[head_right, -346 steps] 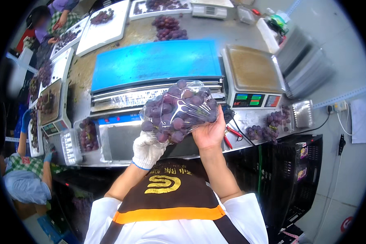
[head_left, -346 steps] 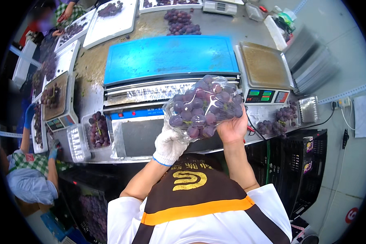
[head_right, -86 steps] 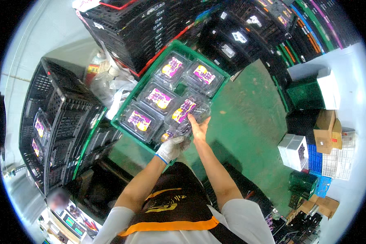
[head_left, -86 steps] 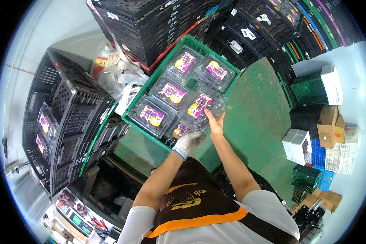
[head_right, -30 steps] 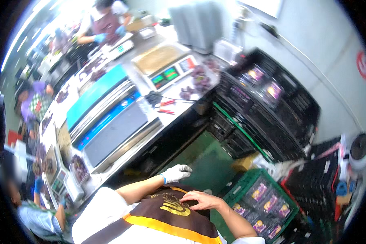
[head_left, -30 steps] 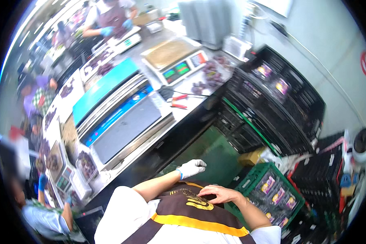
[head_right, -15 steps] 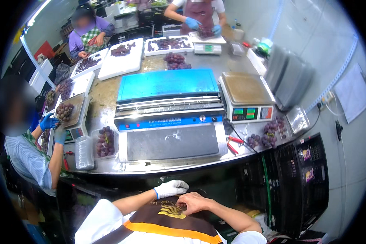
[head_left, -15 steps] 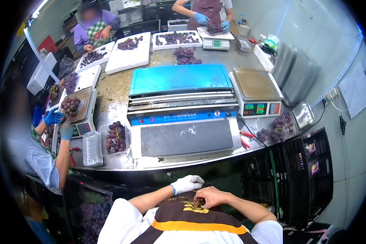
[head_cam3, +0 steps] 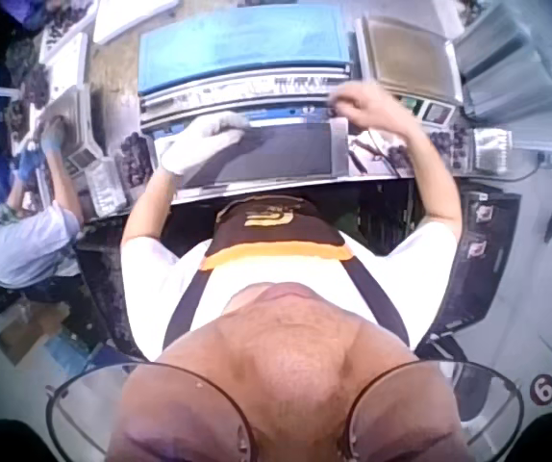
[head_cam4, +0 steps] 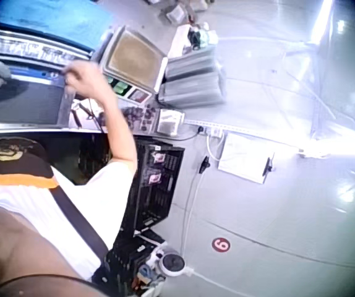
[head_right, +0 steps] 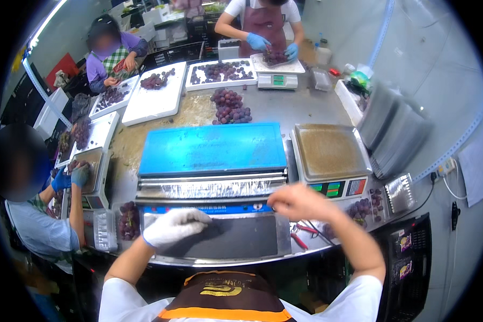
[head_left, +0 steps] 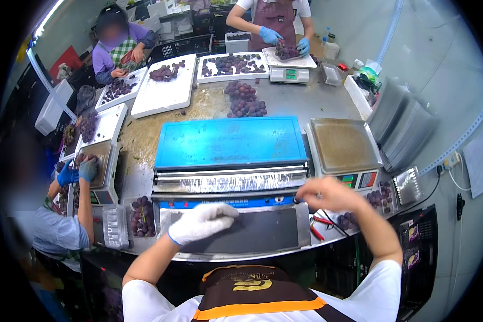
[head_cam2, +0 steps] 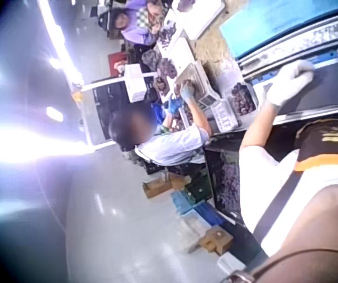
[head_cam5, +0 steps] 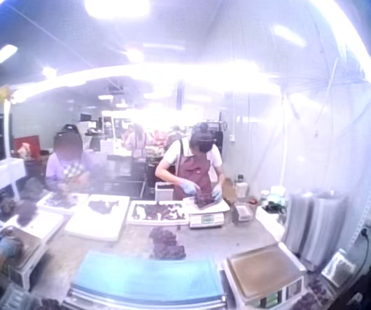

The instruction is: The person trims bunches of purple grapes using shears, weighs them on a digital scale, and places them into plastic bags. They then seal the bags using a heat sealer and place the finished packages into a green crate. The process is repeated for multiple bunches of grapes.

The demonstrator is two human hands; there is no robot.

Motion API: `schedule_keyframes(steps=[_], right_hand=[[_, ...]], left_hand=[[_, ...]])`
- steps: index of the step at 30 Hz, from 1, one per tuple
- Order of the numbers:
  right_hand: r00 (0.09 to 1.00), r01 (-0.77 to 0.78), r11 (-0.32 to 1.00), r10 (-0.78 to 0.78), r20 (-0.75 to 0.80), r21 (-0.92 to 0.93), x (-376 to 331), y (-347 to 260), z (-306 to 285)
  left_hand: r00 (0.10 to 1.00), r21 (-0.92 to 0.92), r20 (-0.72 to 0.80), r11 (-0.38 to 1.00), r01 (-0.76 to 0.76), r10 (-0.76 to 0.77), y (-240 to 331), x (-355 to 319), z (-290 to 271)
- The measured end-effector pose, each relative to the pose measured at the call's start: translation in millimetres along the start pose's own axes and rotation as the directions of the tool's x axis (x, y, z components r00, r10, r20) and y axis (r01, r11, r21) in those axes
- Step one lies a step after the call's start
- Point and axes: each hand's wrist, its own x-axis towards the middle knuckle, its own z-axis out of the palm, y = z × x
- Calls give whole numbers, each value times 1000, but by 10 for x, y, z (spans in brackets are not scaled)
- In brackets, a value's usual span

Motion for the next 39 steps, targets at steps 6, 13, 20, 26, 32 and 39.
schedule_keyframes(steps=[6, 13, 20, 26, 32, 39], right_hand=[[933, -244, 899, 320, -163, 364, 1184, 1730, -1105], [850, -407, 657, 528, -1, 635, 2697, 3456, -710], [824, -483, 566, 552, 129, 668, 3360, 3901, -233], [801, -531, 505, 561, 208, 680, 3535, 4013, -85], [811, -509, 557, 566, 149, 657, 3555, 4029, -106], [814, -505, 523, 554, 177, 686, 3365, 3857, -263]], left_hand=[[967, 195, -251, 977, 82, -31, 635, 1070, -686], [876, 513, -477, 788, 341, -69, 246, 2402, -1749], [848, 642, -412, 553, 530, -334, -706, 3690, -2322], [812, 366, -220, 726, 582, -540, -1250, 4189, -2336], [870, 406, 53, 807, 429, -490, -1218, 4248, -2375], [830, -206, -50, 819, 536, -555, -976, 4131, -2230]])
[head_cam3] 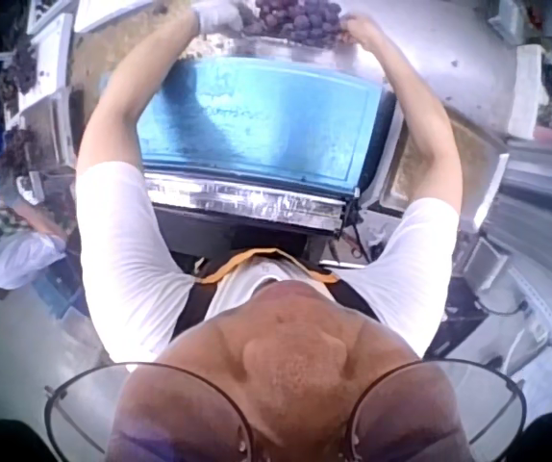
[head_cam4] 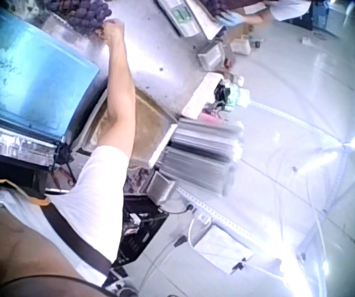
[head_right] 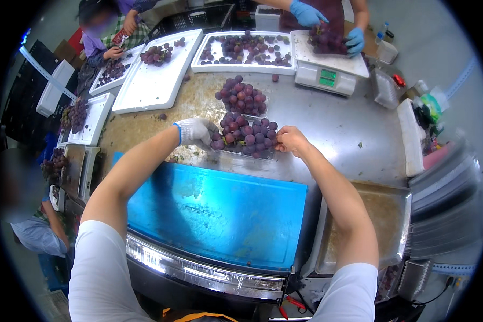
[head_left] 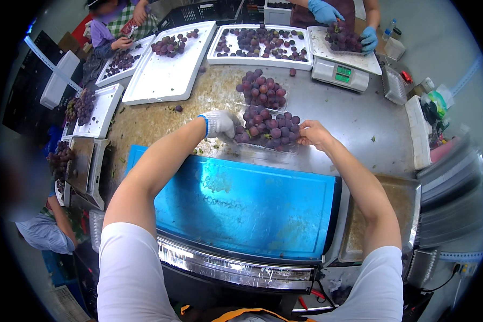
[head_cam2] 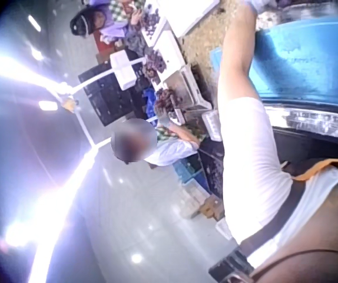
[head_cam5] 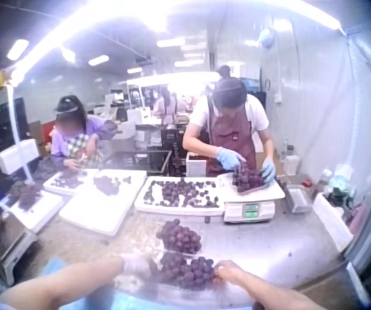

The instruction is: The person trims bunches of purple grapes using shears, weighs them on a digital scale, and places them into plastic bags. They then seal the bags using a heat sealer and place the finished packages into a green crate. The process is repeated for multiple bunches of grapes.

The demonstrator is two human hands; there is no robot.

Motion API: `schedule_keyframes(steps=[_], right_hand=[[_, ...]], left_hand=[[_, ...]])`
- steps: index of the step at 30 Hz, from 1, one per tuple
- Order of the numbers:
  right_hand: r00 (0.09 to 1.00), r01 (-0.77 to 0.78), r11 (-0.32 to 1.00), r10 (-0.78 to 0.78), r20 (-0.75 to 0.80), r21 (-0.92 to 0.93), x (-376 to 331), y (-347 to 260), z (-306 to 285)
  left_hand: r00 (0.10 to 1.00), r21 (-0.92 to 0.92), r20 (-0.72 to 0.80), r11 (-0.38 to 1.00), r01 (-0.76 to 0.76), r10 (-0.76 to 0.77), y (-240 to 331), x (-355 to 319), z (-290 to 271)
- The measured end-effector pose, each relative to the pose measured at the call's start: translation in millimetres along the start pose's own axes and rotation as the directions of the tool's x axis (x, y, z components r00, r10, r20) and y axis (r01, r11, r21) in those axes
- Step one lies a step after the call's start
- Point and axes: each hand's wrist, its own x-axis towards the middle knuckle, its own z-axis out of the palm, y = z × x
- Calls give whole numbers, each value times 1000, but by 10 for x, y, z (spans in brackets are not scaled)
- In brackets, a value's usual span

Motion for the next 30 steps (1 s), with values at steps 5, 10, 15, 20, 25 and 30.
schedule_keyframes(steps=[5, 10, 15, 20, 25, 30], right_hand=[[996, 92, 996, -92, 5, 15, -442, -425, -179], [985, 171, 985, -170, -19, 30, -1252, -1033, -153], [984, 174, 983, -177, 39, 58, -1936, -1201, 367], [985, 141, 987, -147, 89, 76, -2208, -845, 1036], [991, 93, 994, -97, 94, 52, -2270, -533, 1470], [996, 77, 996, -79, 36, 45, -2403, -446, 1662]], left_hand=[[975, -106, 59, 973, -206, 213, 190, -357, -23], [924, -192, 15, 908, -372, 382, 444, -1228, 140], [921, -205, 4, 901, -381, 390, 86, -2062, 163], [947, -217, -22, 923, -318, 321, -574, -2618, 148], [956, -189, -122, 939, -288, 268, -1024, -2895, 163], [950, -90, -140, 952, -294, 280, -1180, -3012, 212]])
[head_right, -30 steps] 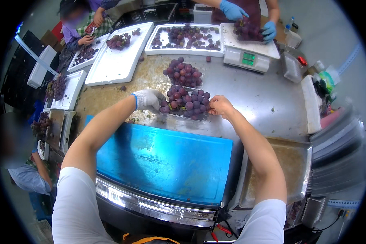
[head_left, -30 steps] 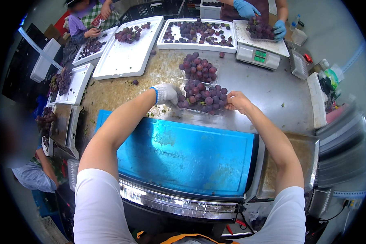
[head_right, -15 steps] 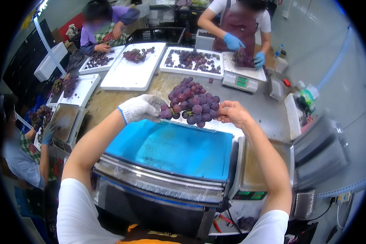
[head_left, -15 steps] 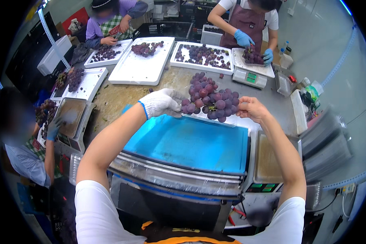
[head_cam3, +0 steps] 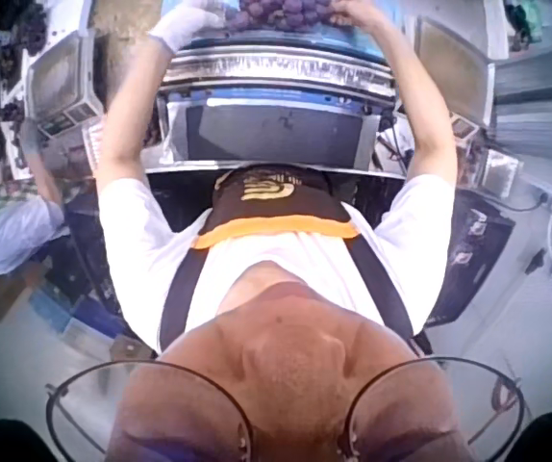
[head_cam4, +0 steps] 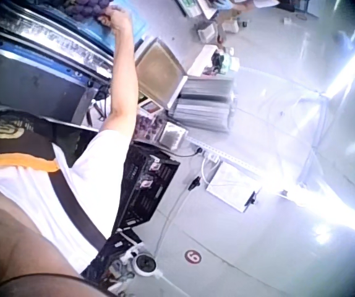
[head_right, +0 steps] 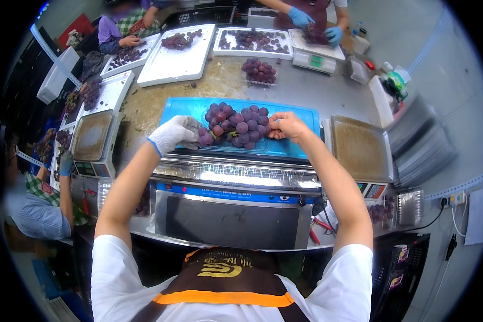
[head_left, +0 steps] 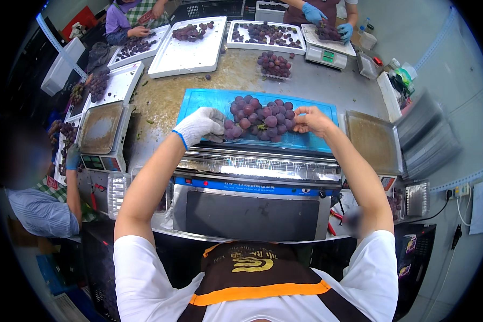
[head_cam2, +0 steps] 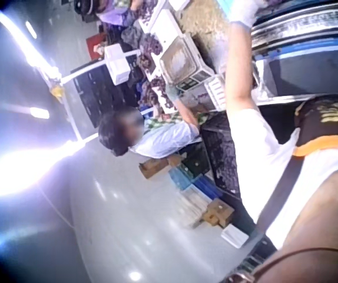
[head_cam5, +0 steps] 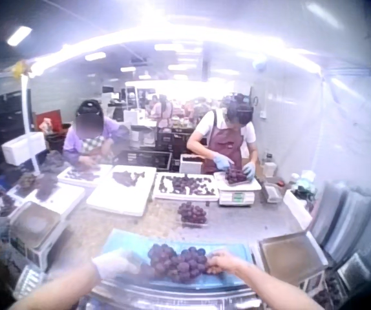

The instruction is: The person trims bunches of purple grapes using shears, weighs them on a digital scale, and places them into plastic bags. They then seal the bags using a heat sealer and place the finished packages into a green crate. The process is repeated for multiple bunches of grapes.

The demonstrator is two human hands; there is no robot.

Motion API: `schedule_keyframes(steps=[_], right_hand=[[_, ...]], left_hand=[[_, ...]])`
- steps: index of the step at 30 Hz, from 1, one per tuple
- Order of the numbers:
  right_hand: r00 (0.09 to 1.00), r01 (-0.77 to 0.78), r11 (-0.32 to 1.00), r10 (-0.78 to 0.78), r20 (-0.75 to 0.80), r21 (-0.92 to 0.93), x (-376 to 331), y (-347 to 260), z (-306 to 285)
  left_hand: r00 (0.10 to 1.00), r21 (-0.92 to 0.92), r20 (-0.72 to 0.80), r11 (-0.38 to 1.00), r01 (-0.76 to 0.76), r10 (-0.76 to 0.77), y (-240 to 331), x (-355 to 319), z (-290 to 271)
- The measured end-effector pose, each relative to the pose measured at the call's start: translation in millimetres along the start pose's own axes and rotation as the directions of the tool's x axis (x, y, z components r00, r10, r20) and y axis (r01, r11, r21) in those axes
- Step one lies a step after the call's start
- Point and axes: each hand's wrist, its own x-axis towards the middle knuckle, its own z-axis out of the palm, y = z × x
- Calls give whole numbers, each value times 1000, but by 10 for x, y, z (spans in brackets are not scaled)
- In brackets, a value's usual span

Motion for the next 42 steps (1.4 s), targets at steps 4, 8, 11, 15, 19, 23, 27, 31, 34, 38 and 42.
schedule_keyframes(steps=[4, 8, 11, 15, 19, 23, 27, 31, 34, 38, 42], right_hand=[[1000, 1, 998, -1, 2, -60, -95, -17, 10], [999, -15, 998, 14, -29, -66, -153, 17, 19], [998, -19, 994, 13, -61, -105, -178, 10, 30], [998, 1, 986, -10, -58, -164, -208, -1, 57], [982, 112, 967, -143, -125, -227, -478, -12, 19], [940, 273, 946, -301, -161, -176, -667, 12, -99], [906, 371, 911, -398, -145, -181, -842, -176, 1], [913, 347, 924, -372, -169, -160, -888, -155, 1], [927, 305, 936, -334, -168, -177, -922, -106, 4], [944, 254, 946, -288, -163, -199, -1003, -31, 24], [954, 241, 947, -271, -129, -211, -1033, 9, 47]], left_hand=[[999, 49, -21, 998, -28, 29, -24, -49, 51], [999, 125, 29, 992, -30, 27, -63, 23, 18], [998, 71, 49, 997, -30, 26, -47, 19, 3], [996, 227, 70, 972, -66, 52, 15, -133, -195], [839, 577, -183, 747, -331, 513, 476, -715, -107], [258, 315, -180, 304, -899, 949, 955, -1679, 232], [118, 834, 266, -167, -527, 957, 1029, -2622, 264], [-139, 693, 245, -273, -667, 960, 1028, -2712, 308], [-192, 679, 234, -301, -670, 953, 1020, -2731, 314], [-252, 652, 213, -330, -683, 944, 968, -2677, 316], [-270, 649, 196, -331, -685, 943, 967, -2652, 363]])
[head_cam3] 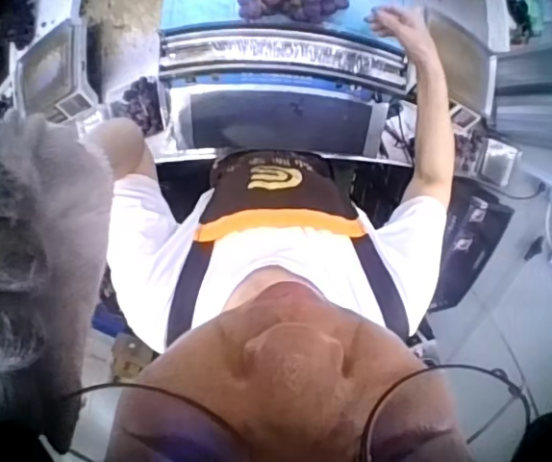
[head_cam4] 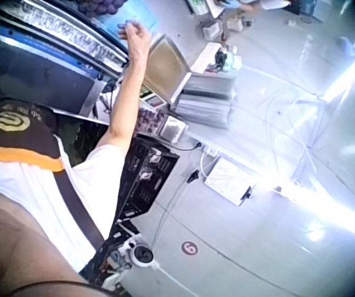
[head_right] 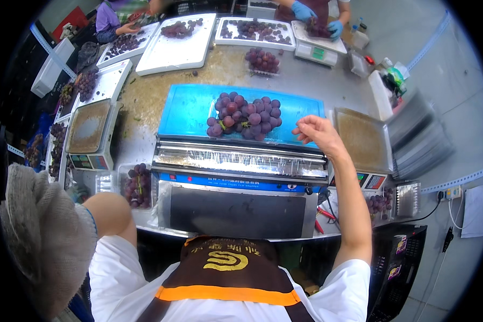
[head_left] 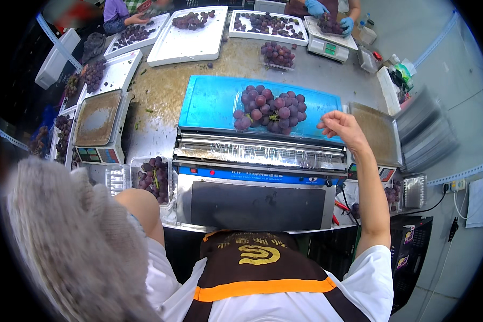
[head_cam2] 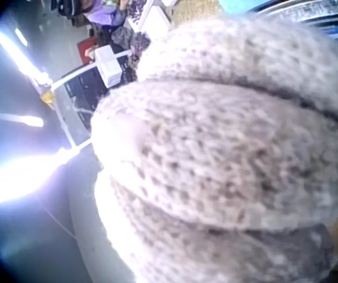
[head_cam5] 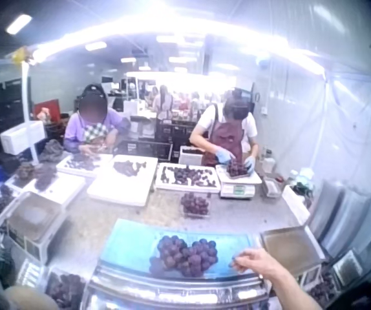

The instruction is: The person trims bunches of purple grapes using shears, weighs them on a digital scale, and places them into plastic bags. They then seal the bags using a heat sealer and place the finished packages into a green crate. The process is repeated for multiple bunches of grapes.

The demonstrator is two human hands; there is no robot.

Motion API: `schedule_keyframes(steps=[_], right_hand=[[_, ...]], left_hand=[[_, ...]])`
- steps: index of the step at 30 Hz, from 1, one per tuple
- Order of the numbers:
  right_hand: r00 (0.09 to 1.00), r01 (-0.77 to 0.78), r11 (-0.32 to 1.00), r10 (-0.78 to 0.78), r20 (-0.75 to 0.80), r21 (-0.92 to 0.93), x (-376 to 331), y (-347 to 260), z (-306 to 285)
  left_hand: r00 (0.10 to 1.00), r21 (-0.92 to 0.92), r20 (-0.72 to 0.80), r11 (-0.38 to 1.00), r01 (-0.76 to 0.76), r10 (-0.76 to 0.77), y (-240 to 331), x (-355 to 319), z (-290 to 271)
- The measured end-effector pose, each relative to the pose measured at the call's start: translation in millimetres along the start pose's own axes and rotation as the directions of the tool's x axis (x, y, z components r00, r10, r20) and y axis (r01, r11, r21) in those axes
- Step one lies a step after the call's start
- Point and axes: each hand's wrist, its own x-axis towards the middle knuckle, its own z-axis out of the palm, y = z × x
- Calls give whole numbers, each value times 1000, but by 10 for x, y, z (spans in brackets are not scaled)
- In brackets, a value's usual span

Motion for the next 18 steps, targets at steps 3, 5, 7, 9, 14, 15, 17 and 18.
schedule_keyframes(steps=[3, 5, 7, 9, 14, 15, 17, 18], right_hand=[[1000, 2, 1000, -2, -4, 4, -74, -12, -3], [1000, -10, 1000, 10, -12, -10, -139, 1, 1], [1000, -25, 1000, 25, -8, -7, -218, 49, -14], [999, -25, 1000, 25, -28, 3, -345, 91, -8], [969, -76, 907, -30, -245, -414, -753, 313, -188], [964, -118, 891, -4, -268, -439, -817, 304, -206], [950, -188, 859, 37, -309, -476, -936, 311, -207], [949, -248, 803, 90, -301, -541, -947, 376, -233]], left_hand=[[999, 0, -38, 1000, 5, -5, 8, -17, 28], [998, 2, -66, 1000, 20, -20, -2, -33, 40], [992, 8, -106, 998, 65, -64, -5, -67, 74], [968, 12, -155, 979, 203, -199, -44, -189, 131], [335, 329, 304, 428, 842, -892, -521, -737, 515], [304, 495, 357, 455, 740, -883, -618, -1047, 494], [261, 679, 416, 488, 548, -871, -766, -1576, 556], [250, 723, 421, 489, 488, -872, -781, -1719, 602]])
